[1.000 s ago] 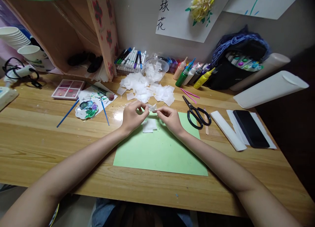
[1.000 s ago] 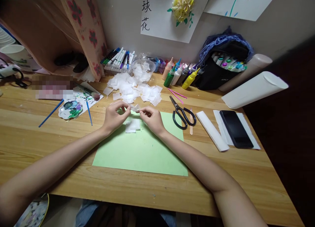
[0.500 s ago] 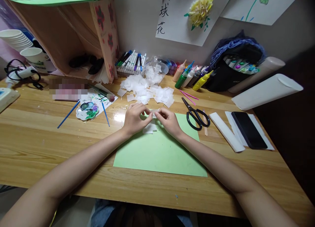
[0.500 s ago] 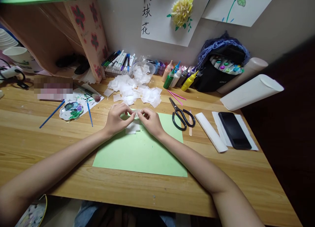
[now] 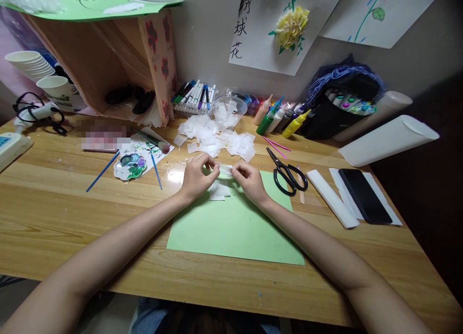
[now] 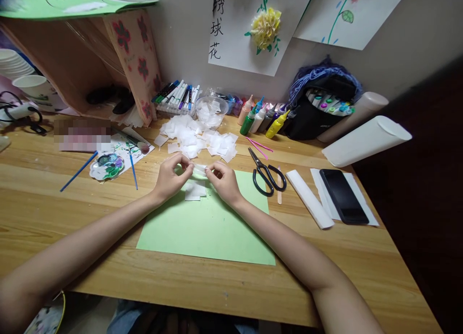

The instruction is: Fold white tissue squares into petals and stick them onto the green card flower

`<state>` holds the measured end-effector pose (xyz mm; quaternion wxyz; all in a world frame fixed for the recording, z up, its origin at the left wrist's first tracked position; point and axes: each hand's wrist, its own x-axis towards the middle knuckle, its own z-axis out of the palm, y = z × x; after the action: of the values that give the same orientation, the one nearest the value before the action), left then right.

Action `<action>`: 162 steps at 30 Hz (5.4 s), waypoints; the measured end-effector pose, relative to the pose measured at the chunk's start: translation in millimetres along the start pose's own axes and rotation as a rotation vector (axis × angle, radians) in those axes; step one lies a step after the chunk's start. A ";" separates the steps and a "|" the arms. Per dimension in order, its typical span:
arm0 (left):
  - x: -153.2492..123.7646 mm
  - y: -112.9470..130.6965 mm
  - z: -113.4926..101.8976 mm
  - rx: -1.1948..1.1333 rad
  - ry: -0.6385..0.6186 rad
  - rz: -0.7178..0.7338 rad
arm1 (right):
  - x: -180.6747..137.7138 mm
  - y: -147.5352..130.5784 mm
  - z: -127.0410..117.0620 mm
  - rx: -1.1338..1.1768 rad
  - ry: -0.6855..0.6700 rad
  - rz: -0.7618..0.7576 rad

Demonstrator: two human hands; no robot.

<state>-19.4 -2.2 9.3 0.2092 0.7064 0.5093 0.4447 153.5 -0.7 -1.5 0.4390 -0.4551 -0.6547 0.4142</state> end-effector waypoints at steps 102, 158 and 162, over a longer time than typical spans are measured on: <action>5.3 -11.8 -1.0 -0.070 0.006 -0.195 | 54.3 -42.4 -29.6 -0.542 -0.720 -0.297; -5.5 1.6 2.3 0.157 -0.071 0.164 | 0.5 -1.5 0.7 0.150 -0.013 0.225; -5.9 1.2 2.7 0.209 -0.068 0.185 | 0.7 -2.4 0.6 0.132 -0.001 0.228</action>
<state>-17.0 -7.6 6.3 0.1099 0.7830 0.4781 0.3825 152.1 -0.7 0.8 0.4176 -0.4967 -0.5702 0.5038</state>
